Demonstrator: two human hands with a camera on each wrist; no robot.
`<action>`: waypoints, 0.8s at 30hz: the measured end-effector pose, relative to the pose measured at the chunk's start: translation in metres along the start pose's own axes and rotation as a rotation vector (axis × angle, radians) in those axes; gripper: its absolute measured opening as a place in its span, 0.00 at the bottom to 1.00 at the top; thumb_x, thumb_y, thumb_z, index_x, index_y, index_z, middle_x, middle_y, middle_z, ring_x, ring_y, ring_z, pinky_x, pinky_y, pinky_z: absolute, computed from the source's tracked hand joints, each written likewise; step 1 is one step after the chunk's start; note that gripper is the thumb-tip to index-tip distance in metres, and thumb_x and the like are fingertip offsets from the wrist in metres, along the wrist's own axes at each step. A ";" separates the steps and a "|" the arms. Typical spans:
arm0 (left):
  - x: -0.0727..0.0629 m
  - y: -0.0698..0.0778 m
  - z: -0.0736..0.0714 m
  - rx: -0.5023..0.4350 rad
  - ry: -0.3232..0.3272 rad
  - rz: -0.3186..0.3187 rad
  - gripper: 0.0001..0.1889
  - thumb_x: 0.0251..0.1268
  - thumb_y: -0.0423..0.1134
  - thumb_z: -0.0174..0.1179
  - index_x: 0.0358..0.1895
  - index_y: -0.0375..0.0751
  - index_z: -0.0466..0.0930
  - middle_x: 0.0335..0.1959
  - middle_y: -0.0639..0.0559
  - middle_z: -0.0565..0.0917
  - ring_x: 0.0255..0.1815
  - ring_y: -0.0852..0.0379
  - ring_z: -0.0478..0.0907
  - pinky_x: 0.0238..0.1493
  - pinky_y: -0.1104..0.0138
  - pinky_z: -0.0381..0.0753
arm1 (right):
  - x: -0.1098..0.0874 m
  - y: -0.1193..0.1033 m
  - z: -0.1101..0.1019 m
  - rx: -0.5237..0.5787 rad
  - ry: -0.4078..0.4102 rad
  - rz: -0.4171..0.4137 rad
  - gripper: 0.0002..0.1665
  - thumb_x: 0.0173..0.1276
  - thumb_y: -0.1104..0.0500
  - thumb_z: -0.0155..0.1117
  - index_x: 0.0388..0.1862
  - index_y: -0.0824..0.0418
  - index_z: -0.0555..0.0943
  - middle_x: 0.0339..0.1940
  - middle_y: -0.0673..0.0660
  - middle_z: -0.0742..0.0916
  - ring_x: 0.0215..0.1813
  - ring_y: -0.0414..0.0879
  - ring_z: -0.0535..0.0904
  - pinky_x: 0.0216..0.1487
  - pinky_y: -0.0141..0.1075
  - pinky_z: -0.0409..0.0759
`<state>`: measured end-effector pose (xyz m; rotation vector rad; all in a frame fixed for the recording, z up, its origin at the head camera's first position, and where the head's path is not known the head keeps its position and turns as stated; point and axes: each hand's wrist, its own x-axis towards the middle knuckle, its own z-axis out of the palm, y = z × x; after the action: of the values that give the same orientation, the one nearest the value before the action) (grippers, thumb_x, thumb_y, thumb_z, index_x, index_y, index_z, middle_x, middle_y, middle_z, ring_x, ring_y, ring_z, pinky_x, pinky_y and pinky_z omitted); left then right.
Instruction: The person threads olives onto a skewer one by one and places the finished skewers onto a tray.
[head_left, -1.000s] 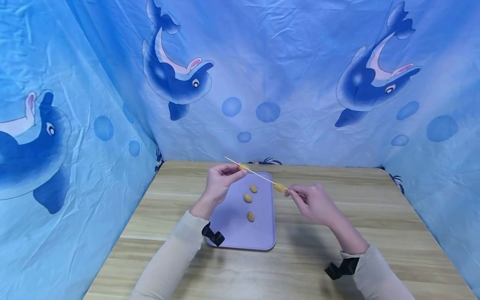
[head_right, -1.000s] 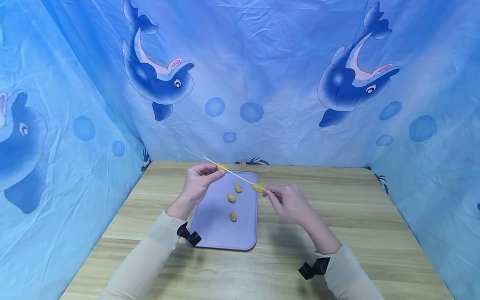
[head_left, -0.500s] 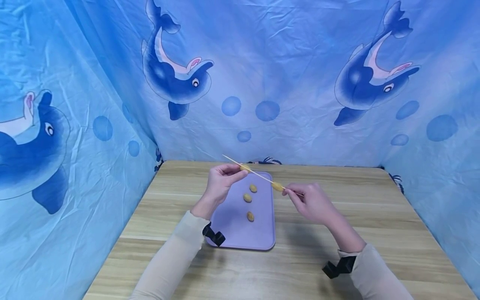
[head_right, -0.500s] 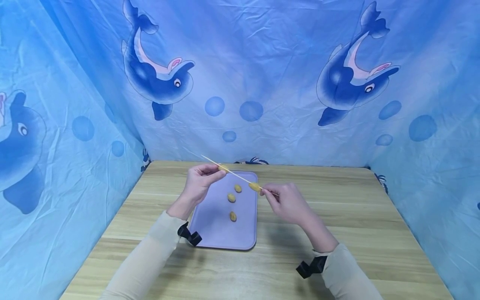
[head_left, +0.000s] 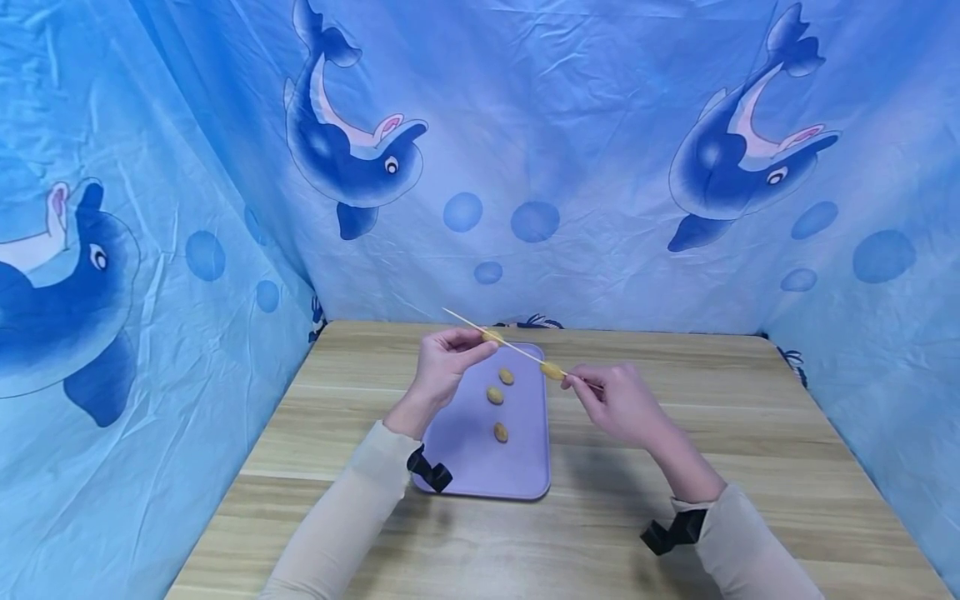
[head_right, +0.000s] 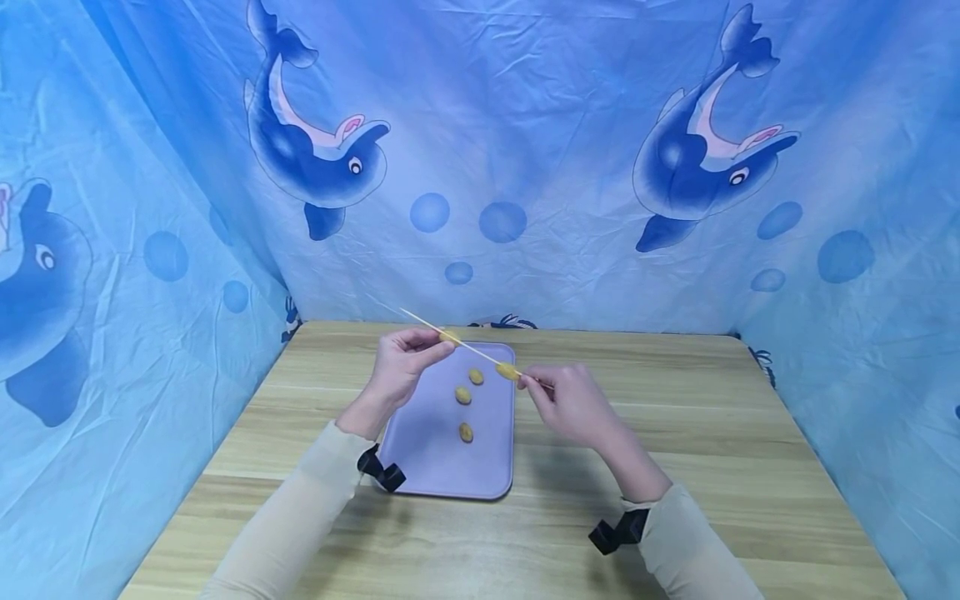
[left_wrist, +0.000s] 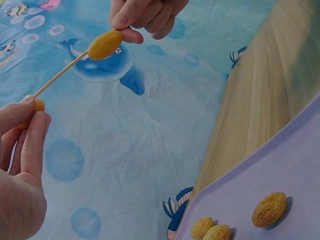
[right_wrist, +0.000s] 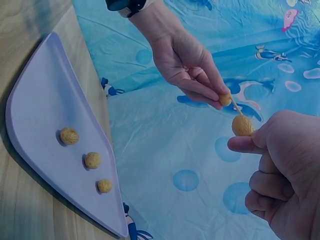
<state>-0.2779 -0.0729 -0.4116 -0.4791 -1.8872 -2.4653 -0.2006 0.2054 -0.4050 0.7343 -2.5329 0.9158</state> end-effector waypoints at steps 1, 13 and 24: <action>0.000 0.000 0.000 -0.001 0.001 -0.001 0.17 0.62 0.19 0.71 0.34 0.51 0.91 0.35 0.59 0.92 0.38 0.63 0.90 0.47 0.71 0.93 | 0.001 0.000 0.000 -0.001 0.000 0.001 0.12 0.81 0.62 0.63 0.37 0.55 0.90 0.14 0.40 0.68 0.16 0.29 0.57 0.15 0.26 0.58; 0.001 -0.001 0.005 -0.004 0.036 -0.010 0.18 0.60 0.18 0.71 0.33 0.51 0.90 0.33 0.60 0.92 0.36 0.64 0.90 0.46 0.72 0.93 | 0.006 0.000 0.001 -0.006 0.022 -0.013 0.12 0.79 0.63 0.64 0.35 0.55 0.90 0.13 0.40 0.67 0.16 0.28 0.57 0.15 0.26 0.58; 0.002 -0.004 0.007 -0.012 0.036 -0.013 0.18 0.61 0.18 0.70 0.32 0.52 0.90 0.33 0.59 0.92 0.36 0.64 0.89 0.45 0.72 0.93 | 0.010 0.000 0.003 0.004 0.004 0.009 0.11 0.80 0.63 0.64 0.37 0.57 0.90 0.13 0.42 0.68 0.16 0.30 0.57 0.15 0.26 0.58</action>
<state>-0.2788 -0.0646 -0.4135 -0.4213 -1.8702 -2.4770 -0.2095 0.1998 -0.4026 0.7219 -2.5339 0.9247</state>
